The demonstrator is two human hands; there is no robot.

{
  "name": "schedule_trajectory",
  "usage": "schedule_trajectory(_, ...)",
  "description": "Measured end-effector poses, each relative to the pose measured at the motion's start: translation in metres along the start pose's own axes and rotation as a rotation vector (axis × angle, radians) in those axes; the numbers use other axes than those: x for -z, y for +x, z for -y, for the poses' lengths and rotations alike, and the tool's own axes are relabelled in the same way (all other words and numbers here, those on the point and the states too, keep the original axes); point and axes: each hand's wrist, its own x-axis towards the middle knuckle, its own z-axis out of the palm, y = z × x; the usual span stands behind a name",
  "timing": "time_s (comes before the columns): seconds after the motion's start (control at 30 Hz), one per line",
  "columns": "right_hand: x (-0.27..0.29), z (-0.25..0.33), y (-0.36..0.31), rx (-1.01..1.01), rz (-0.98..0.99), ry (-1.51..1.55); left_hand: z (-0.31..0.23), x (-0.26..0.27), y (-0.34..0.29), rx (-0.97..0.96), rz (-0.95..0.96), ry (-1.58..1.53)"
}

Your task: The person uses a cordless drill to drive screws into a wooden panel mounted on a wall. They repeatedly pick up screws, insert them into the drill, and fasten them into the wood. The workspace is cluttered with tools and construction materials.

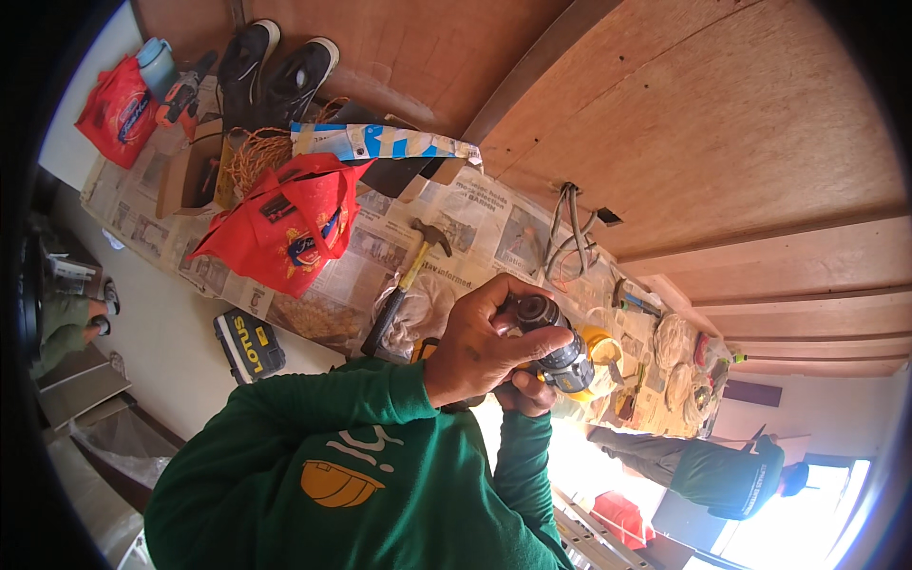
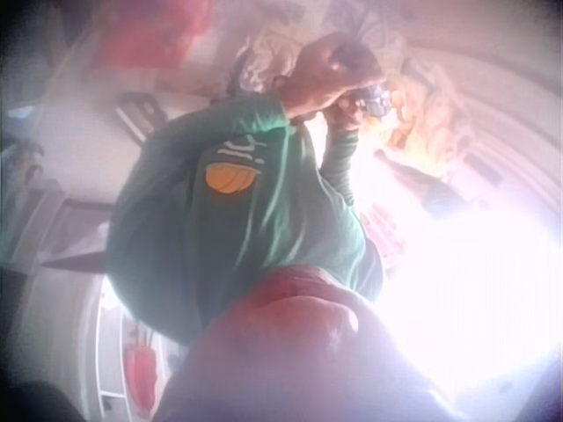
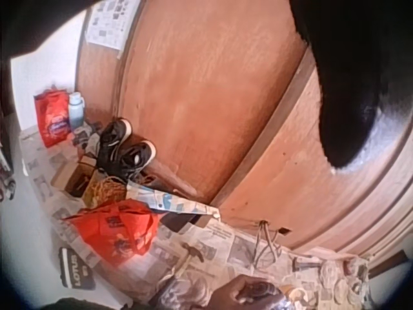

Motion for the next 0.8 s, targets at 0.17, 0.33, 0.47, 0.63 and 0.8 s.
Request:
schedule_trajectory(0.17, 0.005, 0.0, -0.004, -0.046, -0.019, 0.023, 0.001, 0.001, 0.0, -0.011, 0.008, 0.039)
schedule_trajectory(0.33, 0.024, 0.001, -0.007, -0.096, 0.066, 0.01, 0.002, 0.003, 0.0, -0.021, -0.004, 0.095)
schedule_trajectory(0.47, 0.029, 0.003, 0.004, -0.16, 0.286, 0.044, 0.005, 0.034, 0.01, -0.036, -0.058, 0.182)
schedule_trajectory(0.63, 0.031, 0.001, 0.005, -0.15, 0.292, 0.027, -0.025, 0.047, 0.026, -0.136, -0.064, 0.096)
schedule_trajectory(0.8, 0.029, 0.001, 0.006, -0.165, 0.277, 0.036, -0.046, 0.043, 0.02, -0.037, 0.002, -0.12)
